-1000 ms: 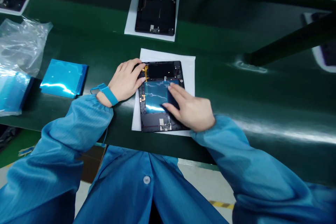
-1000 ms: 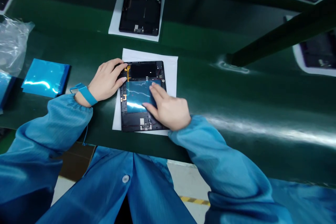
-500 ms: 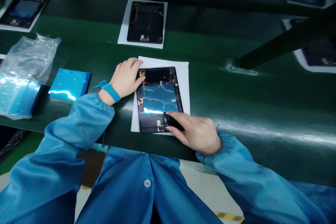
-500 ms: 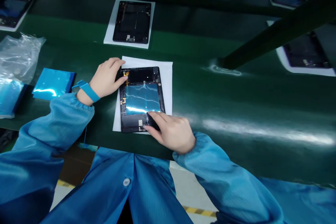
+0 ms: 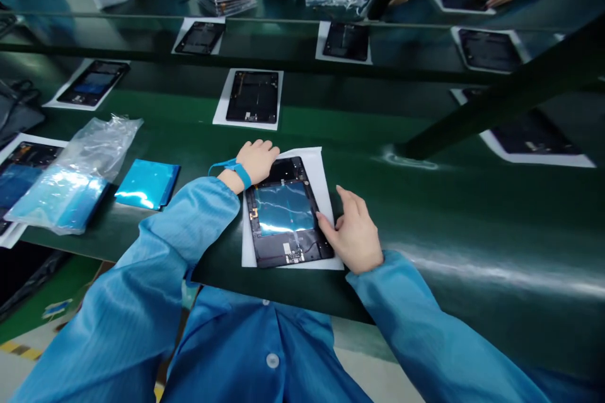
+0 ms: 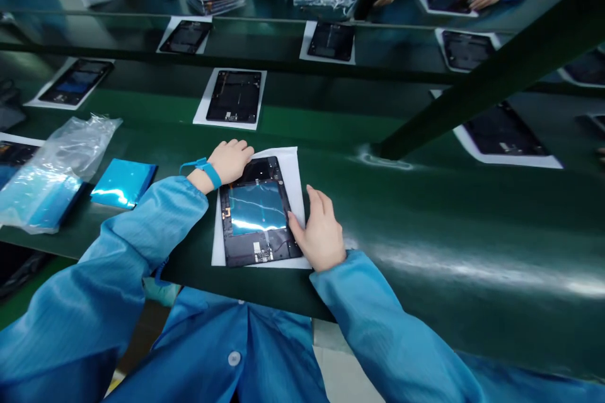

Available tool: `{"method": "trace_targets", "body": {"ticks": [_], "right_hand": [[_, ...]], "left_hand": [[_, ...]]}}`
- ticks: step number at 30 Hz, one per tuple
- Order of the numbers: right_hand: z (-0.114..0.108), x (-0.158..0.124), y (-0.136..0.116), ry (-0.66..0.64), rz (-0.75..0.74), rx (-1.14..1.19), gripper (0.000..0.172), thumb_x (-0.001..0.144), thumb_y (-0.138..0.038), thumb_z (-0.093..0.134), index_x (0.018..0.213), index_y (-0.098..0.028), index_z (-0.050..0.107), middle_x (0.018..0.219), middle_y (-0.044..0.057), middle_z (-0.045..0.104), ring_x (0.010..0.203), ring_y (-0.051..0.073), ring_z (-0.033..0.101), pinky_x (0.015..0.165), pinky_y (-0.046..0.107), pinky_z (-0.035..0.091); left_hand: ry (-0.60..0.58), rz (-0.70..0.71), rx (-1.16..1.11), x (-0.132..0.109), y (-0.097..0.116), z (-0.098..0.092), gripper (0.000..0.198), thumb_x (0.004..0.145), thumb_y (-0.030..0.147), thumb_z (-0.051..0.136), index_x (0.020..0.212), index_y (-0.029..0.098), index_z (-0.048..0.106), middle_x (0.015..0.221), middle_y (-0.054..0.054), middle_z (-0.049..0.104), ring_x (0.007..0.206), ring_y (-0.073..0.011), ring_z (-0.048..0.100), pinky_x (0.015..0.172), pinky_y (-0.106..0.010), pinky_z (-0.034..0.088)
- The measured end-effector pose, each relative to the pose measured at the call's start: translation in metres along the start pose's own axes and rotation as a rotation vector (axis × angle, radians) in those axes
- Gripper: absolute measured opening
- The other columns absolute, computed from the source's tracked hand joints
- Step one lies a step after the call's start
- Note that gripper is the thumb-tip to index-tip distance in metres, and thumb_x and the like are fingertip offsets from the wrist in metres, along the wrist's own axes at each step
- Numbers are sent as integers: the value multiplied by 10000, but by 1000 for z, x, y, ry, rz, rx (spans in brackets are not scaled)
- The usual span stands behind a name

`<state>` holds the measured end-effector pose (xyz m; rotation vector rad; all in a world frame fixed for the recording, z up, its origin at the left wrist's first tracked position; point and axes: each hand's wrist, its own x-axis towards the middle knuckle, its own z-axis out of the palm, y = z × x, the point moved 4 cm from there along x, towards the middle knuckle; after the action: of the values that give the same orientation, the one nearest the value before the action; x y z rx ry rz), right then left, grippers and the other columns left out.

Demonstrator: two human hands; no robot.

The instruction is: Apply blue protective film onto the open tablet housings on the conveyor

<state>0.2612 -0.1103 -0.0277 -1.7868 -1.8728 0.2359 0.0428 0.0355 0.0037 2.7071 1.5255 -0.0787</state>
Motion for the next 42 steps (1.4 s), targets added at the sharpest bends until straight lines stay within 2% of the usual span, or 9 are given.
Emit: {"method": "trace_targets", "body": {"ticks": [4,9,14,18,22,29,34,38,42], "right_hand": [[2,16,19,-110,156,222,707,817,-493,727,1411,-138,583,1236,176,712,514,153,619,713,440,620],[10,37,12,-339,120,469,495,936,-646,541,992,-194,734,861,75,772,684,226,696,694,376,582],[26,72,-4,-214,40,363,559,951,-710,432,779,-220,640,644,26,635,618,197,589,610,322,484],[30,136,13,-89,112,236,480,969,-613,383,793,-219,592,715,58,624,696,212,580,694,344,466],[19,217,59,12,286,62,370,976,-452,403,770,-205,586,759,116,627,791,264,595,779,395,461],[17,275,107,-61,455,-91,284,948,-329,499,885,-146,708,901,188,683,960,325,645,893,462,490],[26,240,62,15,311,76,436,900,-370,588,1220,-81,654,1408,294,546,1237,377,582,1081,567,421],[59,196,-13,-195,191,522,360,887,-456,652,1071,-148,686,1107,166,726,1016,263,693,972,453,553],[83,163,-73,-385,208,814,644,1027,-662,323,1240,-144,640,1212,175,745,890,207,753,791,375,629]], "left_hand": [[34,-21,3,-5,-1,-13,363,991,106,410,1247,202,649,1200,-136,665,1065,-280,665,813,-399,515],[158,-55,-38,-2,-16,-45,365,1060,181,311,1223,200,637,1097,-128,672,1009,-290,675,771,-395,520],[306,-118,-189,28,-59,-59,290,1054,265,391,1159,190,651,1098,-124,688,1018,-289,674,900,-425,544],[428,-462,-306,51,-130,-47,341,1041,345,439,1260,149,613,1303,-194,664,1255,-319,609,1093,-481,480],[292,-928,-198,51,-190,-14,542,976,458,556,1344,61,554,1447,-334,540,1358,-460,523,1083,-638,429],[189,-911,-239,64,-206,9,273,940,178,532,1164,71,647,1289,-289,646,1230,-405,655,1031,-561,481],[301,-910,-380,63,-211,-10,275,969,286,548,1182,119,599,1231,-236,658,1231,-393,618,1015,-559,465],[422,-848,-681,47,-209,-31,326,925,510,582,1078,230,516,956,-3,610,863,-166,613,810,-409,544],[486,-805,-902,8,-186,-49,444,832,644,561,940,237,419,796,58,472,704,-85,504,666,-312,530]]}}
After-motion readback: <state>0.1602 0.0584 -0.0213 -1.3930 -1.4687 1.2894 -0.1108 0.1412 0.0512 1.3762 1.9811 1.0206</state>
